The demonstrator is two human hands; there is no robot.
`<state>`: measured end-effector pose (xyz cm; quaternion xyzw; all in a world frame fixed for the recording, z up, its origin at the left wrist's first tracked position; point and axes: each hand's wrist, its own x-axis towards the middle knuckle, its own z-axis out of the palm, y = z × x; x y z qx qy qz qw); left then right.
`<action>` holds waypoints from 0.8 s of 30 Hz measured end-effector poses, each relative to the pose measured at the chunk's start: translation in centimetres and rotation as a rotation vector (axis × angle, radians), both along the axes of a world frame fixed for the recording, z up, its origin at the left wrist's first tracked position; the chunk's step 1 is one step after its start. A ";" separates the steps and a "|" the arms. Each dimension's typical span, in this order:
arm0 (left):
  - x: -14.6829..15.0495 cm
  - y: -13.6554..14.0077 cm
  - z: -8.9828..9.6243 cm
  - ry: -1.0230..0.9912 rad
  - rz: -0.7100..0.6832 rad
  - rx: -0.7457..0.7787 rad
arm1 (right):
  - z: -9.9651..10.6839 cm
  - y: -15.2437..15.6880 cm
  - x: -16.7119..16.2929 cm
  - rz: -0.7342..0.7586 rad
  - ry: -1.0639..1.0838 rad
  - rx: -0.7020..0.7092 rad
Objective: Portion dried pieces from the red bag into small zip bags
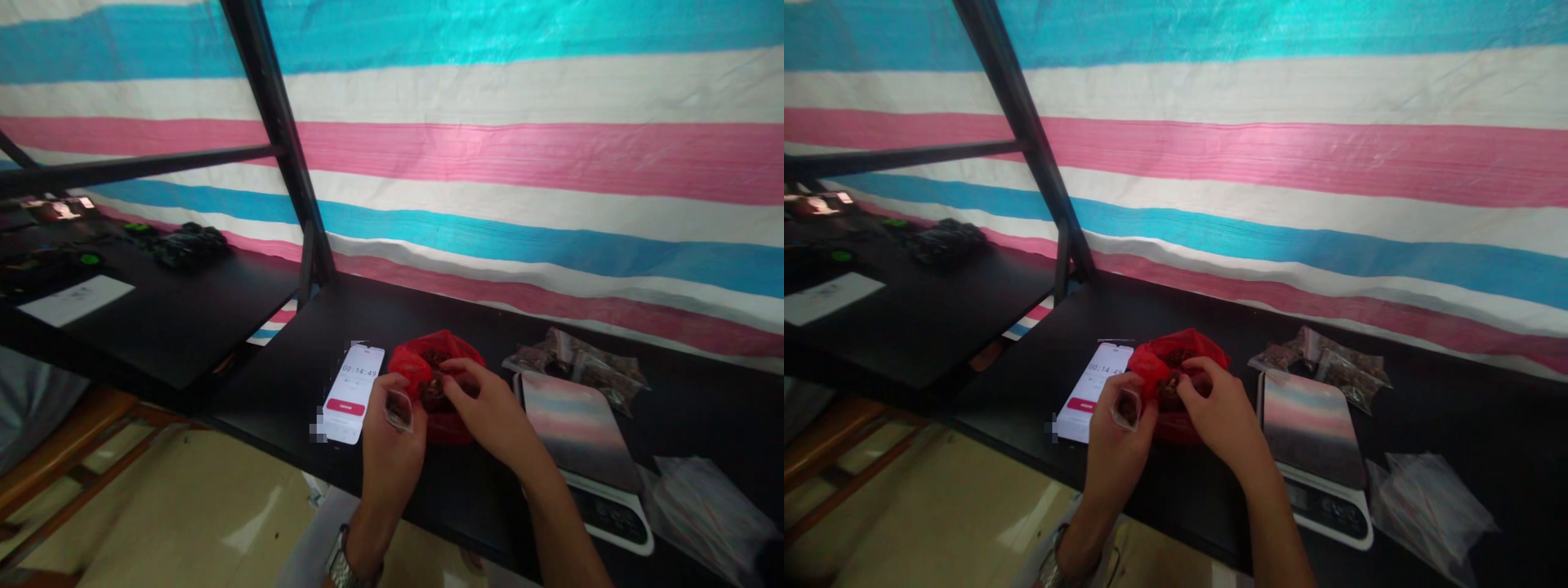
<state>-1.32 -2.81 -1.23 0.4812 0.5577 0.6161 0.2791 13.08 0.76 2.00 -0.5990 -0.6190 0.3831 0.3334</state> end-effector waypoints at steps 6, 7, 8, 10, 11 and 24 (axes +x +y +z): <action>0.7 -0.5 -0.3 0.131 -0.082 -0.063 | 0.7 -0.3 1.8 0.076 0.281 0.003; 0.9 -0.6 -0.3 0.135 -0.096 -0.088 | 1.0 -0.5 1.9 0.080 0.312 0.016; 1.0 -0.7 -0.3 0.133 -0.106 -0.105 | 1.4 -0.7 1.9 0.087 0.327 0.033; 1.3 -0.8 -0.2 0.102 -0.120 -0.123 | 2.3 -1.2 1.7 0.105 0.299 0.082; 1.4 -0.8 -0.2 0.072 -0.129 -0.129 | 2.7 -1.5 1.5 0.119 0.256 0.107; 1.1 -0.8 -0.2 -0.071 -0.174 -0.129 | 4.5 -3.6 -0.2 0.217 -0.113 0.364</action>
